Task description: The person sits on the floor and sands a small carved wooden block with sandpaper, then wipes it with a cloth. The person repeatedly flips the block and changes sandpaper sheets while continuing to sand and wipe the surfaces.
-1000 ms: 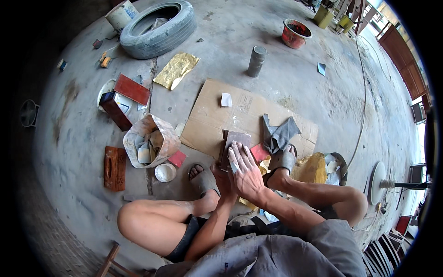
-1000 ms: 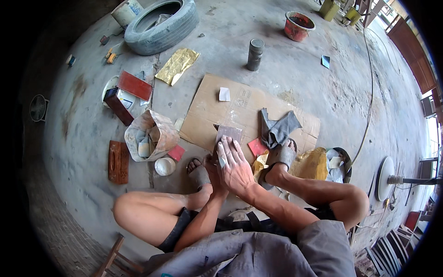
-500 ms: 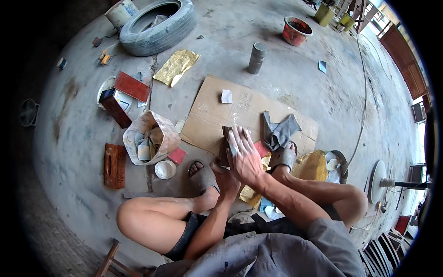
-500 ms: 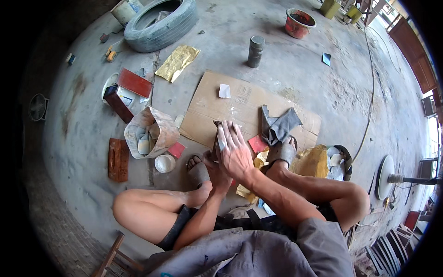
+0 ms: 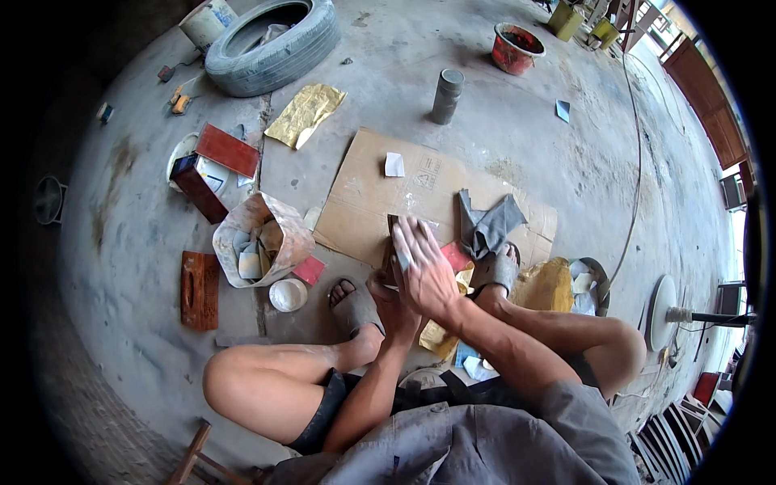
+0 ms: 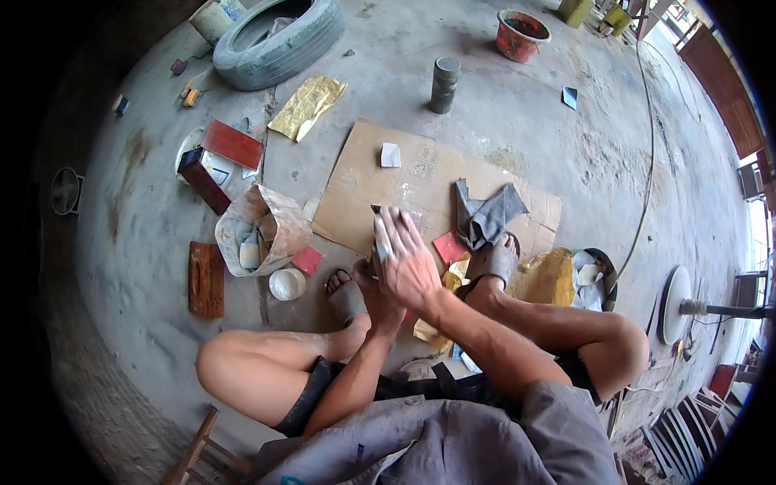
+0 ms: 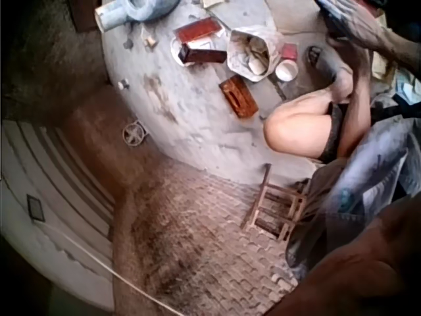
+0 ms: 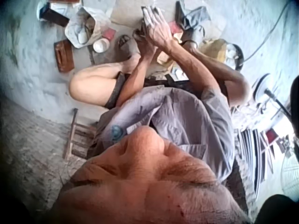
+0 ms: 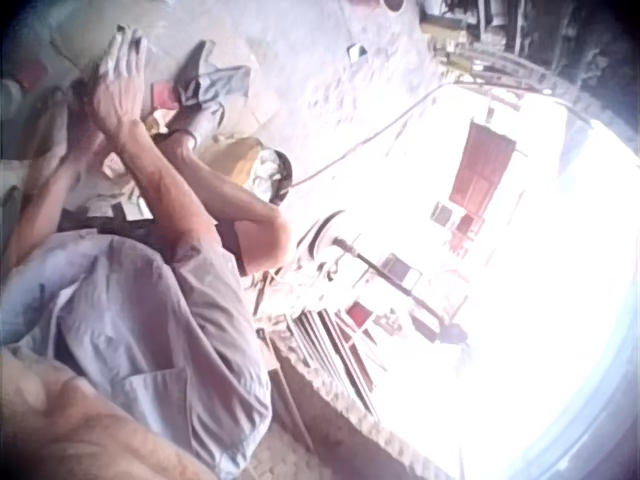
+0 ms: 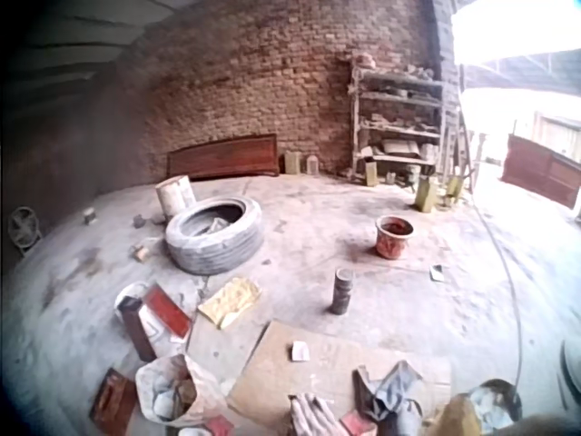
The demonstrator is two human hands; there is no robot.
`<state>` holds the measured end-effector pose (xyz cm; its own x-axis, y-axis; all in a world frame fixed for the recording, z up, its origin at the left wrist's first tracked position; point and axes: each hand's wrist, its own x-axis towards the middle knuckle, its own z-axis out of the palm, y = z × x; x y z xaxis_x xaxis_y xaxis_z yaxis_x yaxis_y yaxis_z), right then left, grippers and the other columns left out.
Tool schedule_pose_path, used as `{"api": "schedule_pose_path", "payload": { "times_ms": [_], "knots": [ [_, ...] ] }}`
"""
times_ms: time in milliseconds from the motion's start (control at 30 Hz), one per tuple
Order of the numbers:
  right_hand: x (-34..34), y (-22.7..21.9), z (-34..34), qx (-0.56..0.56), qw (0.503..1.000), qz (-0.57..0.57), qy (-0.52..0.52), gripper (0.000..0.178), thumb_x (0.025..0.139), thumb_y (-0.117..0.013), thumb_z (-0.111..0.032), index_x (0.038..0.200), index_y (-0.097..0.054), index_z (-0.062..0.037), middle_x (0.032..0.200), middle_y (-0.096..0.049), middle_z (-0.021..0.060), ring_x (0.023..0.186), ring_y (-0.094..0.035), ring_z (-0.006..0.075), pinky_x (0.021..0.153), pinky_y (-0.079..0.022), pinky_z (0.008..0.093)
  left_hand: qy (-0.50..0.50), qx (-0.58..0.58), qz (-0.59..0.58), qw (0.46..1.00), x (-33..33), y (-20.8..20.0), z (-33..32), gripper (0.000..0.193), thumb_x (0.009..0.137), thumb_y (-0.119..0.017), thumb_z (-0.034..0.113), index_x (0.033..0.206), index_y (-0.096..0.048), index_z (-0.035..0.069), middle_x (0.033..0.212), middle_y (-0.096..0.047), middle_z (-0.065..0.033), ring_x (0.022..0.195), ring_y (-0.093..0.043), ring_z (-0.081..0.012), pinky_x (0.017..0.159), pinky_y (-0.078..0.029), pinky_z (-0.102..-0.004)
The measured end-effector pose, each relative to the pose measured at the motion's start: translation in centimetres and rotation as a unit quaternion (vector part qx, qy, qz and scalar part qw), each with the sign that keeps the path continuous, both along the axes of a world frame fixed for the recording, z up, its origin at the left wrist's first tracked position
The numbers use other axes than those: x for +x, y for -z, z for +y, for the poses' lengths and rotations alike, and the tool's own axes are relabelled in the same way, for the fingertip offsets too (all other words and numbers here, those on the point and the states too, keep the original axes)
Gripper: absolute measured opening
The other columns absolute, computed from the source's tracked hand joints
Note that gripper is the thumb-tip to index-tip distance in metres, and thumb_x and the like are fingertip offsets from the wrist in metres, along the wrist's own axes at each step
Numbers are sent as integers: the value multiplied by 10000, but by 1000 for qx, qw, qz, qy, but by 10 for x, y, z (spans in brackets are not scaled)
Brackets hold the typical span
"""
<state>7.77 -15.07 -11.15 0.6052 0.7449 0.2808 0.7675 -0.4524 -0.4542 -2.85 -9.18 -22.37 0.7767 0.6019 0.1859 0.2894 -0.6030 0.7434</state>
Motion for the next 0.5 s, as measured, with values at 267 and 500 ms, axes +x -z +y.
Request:
{"api": "schedule_pose_path", "payload": {
  "times_ms": [267,500],
  "knots": [
    [-3,4,-1,-10,1000,-12,-6,601,990,-540,-185,1495,-411,115,1554,-433,323,1475,-404,452,1264,-257,499,-5,-36,-22,999,4,-13,0,690,891,-786,246,1390,-374,5,1254,-418,-204,1157,-500,-375,986,-433,-460],
    [-22,0,-10,-11,999,-11,-31,600,965,-517,-148,1481,-414,141,1554,-436,324,1488,-393,437,1275,-236,499,2,18,-42,999,-6,19,3,805,909,-766,255,1489,-279,-17,1317,-386,-229,1187,-479,-404,996,-435,-457]
  ]
}}
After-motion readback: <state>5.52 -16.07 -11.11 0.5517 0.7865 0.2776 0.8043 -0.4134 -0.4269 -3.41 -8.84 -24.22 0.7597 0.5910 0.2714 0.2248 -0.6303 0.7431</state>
